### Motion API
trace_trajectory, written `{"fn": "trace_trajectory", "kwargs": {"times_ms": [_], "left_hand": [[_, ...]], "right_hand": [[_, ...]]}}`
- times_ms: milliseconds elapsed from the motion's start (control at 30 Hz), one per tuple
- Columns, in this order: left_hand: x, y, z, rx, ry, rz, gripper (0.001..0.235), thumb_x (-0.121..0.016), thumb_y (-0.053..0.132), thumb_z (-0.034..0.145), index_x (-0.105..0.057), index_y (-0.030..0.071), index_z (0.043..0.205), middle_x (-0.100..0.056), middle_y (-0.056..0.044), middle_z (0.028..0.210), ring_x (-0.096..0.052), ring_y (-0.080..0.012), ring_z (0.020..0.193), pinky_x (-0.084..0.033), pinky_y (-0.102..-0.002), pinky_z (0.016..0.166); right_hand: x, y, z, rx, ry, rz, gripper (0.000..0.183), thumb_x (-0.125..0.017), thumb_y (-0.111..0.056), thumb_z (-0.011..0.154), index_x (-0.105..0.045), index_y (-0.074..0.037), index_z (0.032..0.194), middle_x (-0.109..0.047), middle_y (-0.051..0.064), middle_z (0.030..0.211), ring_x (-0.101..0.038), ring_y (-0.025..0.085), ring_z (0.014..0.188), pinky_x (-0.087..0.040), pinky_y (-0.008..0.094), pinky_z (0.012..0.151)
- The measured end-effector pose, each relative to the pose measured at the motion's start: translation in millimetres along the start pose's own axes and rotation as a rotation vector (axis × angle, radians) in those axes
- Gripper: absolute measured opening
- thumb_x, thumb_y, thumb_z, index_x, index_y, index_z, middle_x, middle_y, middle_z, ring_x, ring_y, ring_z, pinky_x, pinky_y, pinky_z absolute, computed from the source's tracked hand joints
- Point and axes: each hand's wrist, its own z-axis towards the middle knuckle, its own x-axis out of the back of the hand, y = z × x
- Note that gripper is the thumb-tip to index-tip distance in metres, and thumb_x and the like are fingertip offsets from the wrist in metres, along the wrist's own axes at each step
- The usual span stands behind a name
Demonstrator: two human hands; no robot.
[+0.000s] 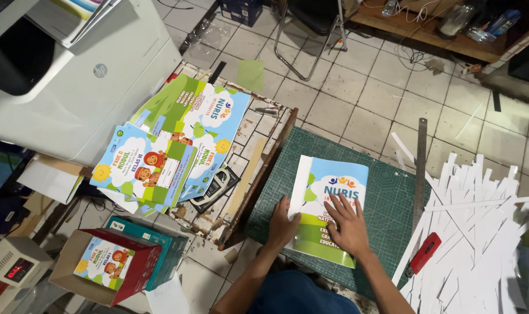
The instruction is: The person trims the excess paper from the edges of booklets using a utility knife and a metal ruler on a green cutting mat.
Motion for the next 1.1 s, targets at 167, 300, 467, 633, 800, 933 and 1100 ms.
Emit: {"fn": "trace_trajectory", "kwargs": {"times_ms": [167, 300, 467, 633, 800, 933, 1100], "left_hand": [[4, 6, 6, 0.157, -0.038, -0.034, 0.081, -0.067, 0.028, 0.086, -0.033, 0.004, 0.156, -0.053, -0.014, 0.146, -0.053, -0.0287, 0.133, -0.045, -0.042, 0.108], [1, 1, 7, 0.054, 0.018, 0.022, 0.077, -0.068, 0.028, 0.086, -0.040, 0.002, 0.152, -0.061, -0.015, 0.141, -0.059, -0.0304, 0.130, -0.044, -0.043, 0.109], [-7, 1, 2, 0.061, 0.078, -0.041, 0.075, -0.066, 0.025, 0.085, -0.040, 0.002, 0.152, -0.058, -0.015, 0.144, -0.055, -0.0315, 0.133, -0.044, -0.043, 0.109], [-6, 7, -2, 0.079, 0.079, -0.010, 0.075, -0.067, 0.024, 0.086, -0.040, 0.002, 0.152, -0.056, -0.016, 0.145, -0.054, -0.0326, 0.134, -0.043, -0.042, 0.110], [-7, 6, 3, 0.057, 0.082, -0.034, 0.078, -0.068, 0.024, 0.085, -0.038, 0.000, 0.153, -0.057, -0.018, 0.142, -0.055, -0.0319, 0.134, -0.044, -0.041, 0.110], [-8, 4, 7, 0.070, 0.076, -0.084, 0.080, -0.069, 0.024, 0.085, -0.036, 0.000, 0.154, -0.057, -0.018, 0.143, -0.054, -0.0301, 0.135, -0.044, -0.040, 0.110], [-6, 3, 4, 0.089, 0.055, -0.117, 0.080, -0.069, 0.023, 0.086, -0.035, 0.000, 0.155, -0.057, -0.017, 0.144, -0.054, -0.0289, 0.135, -0.044, -0.040, 0.110]], "right_hand": [[-3, -11, 6, -0.009, -0.038, -0.031, 0.062, -0.061, -0.027, 0.079, -0.060, -0.015, 0.140, -0.043, 0.005, 0.159, -0.031, 0.027, 0.151, -0.013, 0.054, 0.125], [-2, -20, 10, -0.015, -0.043, -0.051, 0.062, -0.061, -0.026, 0.079, -0.060, -0.014, 0.140, -0.044, 0.006, 0.158, -0.032, 0.027, 0.150, -0.014, 0.055, 0.125], [-4, -28, 17, -0.016, -0.066, -0.048, 0.063, -0.062, -0.027, 0.079, -0.058, -0.014, 0.141, -0.044, 0.006, 0.158, -0.033, 0.027, 0.149, -0.014, 0.055, 0.125], [-7, -33, 19, -0.020, -0.079, -0.065, 0.063, -0.062, -0.027, 0.080, -0.057, -0.014, 0.142, -0.043, 0.006, 0.158, -0.032, 0.026, 0.150, -0.013, 0.055, 0.125], [-7, -31, 19, -0.012, -0.082, -0.051, 0.064, -0.063, -0.028, 0.080, -0.057, -0.014, 0.142, -0.043, 0.007, 0.158, -0.032, 0.027, 0.150, -0.013, 0.055, 0.124], [-6, -30, 20, -0.001, -0.073, -0.055, 0.063, -0.064, -0.028, 0.081, -0.057, -0.013, 0.142, -0.043, 0.007, 0.158, -0.032, 0.026, 0.150, -0.013, 0.055, 0.125], [-8, -32, 19, -0.013, -0.100, -0.053, 0.064, -0.064, -0.028, 0.081, -0.056, -0.013, 0.143, -0.043, 0.007, 0.158, -0.032, 0.026, 0.150, -0.013, 0.055, 0.125]]}}
